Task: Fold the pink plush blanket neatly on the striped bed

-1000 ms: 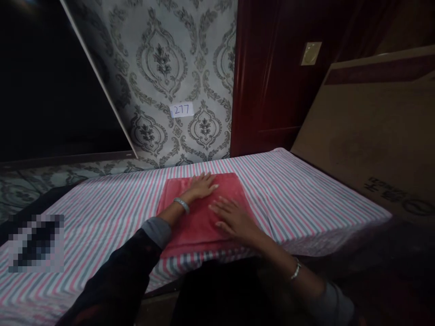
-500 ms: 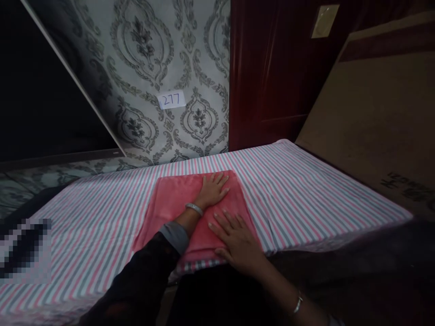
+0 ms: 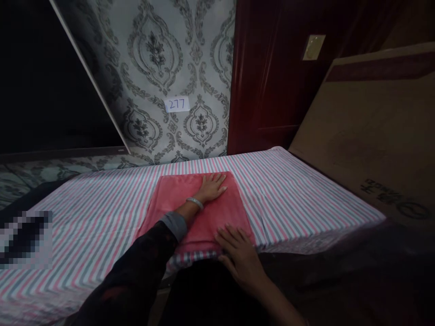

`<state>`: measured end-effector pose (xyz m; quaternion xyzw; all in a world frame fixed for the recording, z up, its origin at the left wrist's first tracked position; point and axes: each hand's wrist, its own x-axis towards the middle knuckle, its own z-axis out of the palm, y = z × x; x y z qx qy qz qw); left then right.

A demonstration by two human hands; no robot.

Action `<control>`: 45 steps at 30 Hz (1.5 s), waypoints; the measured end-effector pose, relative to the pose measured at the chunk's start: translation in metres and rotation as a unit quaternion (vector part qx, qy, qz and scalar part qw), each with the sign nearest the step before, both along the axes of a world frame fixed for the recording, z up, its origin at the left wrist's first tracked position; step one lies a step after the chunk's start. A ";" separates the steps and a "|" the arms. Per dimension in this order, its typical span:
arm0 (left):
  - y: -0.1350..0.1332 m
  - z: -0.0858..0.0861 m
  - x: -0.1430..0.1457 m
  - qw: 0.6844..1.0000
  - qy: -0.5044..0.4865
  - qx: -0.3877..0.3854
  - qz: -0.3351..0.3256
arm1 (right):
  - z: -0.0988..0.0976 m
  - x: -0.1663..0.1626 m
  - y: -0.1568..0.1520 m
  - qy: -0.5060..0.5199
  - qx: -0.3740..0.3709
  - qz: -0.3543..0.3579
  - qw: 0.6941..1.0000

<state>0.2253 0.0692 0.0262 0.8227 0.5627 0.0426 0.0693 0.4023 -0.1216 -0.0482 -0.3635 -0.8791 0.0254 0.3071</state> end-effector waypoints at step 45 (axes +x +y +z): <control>-0.219 0.008 -0.056 0.983 -0.173 0.060 -0.021 | 0.042 -0.002 0.056 0.039 0.052 -0.085 0.994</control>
